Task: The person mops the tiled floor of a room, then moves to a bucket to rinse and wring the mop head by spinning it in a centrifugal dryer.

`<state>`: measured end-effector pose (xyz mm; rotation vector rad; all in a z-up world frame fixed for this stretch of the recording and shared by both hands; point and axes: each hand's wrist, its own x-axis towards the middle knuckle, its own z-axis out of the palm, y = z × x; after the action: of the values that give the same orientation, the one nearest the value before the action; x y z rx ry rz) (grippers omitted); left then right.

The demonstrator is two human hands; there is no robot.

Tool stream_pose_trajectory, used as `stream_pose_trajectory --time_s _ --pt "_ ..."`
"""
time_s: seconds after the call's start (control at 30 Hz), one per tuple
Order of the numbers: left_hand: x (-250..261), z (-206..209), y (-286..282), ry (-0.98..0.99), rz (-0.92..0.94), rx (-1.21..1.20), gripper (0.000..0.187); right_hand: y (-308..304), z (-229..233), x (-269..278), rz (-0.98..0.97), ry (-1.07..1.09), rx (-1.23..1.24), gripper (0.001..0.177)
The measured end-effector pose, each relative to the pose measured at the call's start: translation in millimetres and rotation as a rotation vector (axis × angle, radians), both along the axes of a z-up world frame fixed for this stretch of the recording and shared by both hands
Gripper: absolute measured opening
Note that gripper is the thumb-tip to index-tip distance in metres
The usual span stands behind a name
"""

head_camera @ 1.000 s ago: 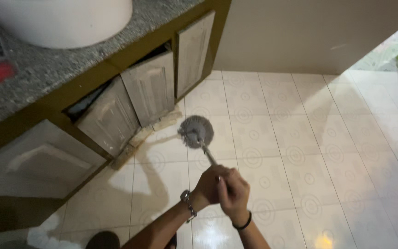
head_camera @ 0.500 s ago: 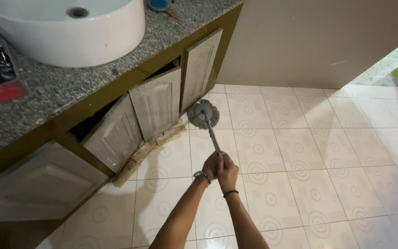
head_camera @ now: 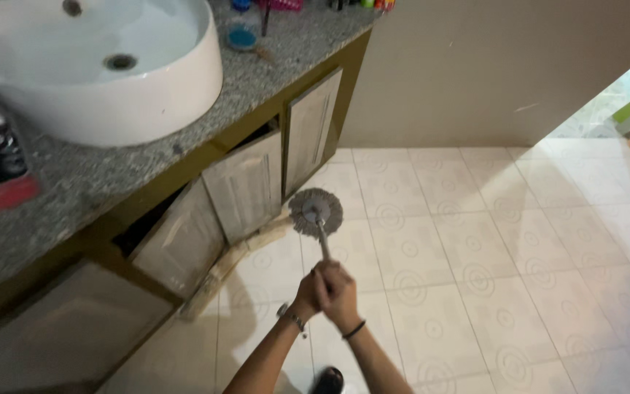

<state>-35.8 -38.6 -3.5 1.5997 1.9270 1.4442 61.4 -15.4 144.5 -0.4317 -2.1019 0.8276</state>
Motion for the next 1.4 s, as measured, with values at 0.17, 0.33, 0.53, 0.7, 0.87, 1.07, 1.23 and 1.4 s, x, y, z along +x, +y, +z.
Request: stream_pose_trajectory --time_s 0.17,0.33,0.53,0.7,0.87,1.07,1.23,1.4 --pt "-36.4 -59.1 37.2 0.162 -0.08 0.186 0.044 41.4 -56.3 -28.2 -0.062 -0.111 -0.001 0.013" --pt "-76.9 -60.9 133.1 -0.402 -0.207 0.09 0.052 122.9 -64.7 -75.3 -0.083 0.003 0.062 0.011" --pt "-104.4 70.4 195.1 0.172 -0.048 -0.317 0.025 181.0 47.3 -106.9 -0.242 -0.112 -0.294 0.009" --pt "-123.9 142.1 173.2 0.097 -0.038 -0.084 0.029 180.8 93.4 -119.0 -0.061 -0.001 -0.226 0.012" --pt "-146.2 119.2 203.1 0.147 -0.011 -0.053 0.047 216.0 65.8 -147.4 -0.018 0.116 -0.156 0.018" --pt "-200.4 36.6 255.9 -0.931 -0.633 0.283 0.039 248.9 31.4 -196.8 -0.036 0.106 0.09 0.005" --pt "-259.5 -37.4 282.8 -0.954 -0.573 0.117 0.031 263.8 -1.2 -257.2 -0.171 -0.072 -0.003 0.014" --pt "-297.6 -36.1 246.7 -0.887 -0.403 -0.129 0.03 214.4 16.9 -303.0 -0.41 0.001 -0.083 0.018"
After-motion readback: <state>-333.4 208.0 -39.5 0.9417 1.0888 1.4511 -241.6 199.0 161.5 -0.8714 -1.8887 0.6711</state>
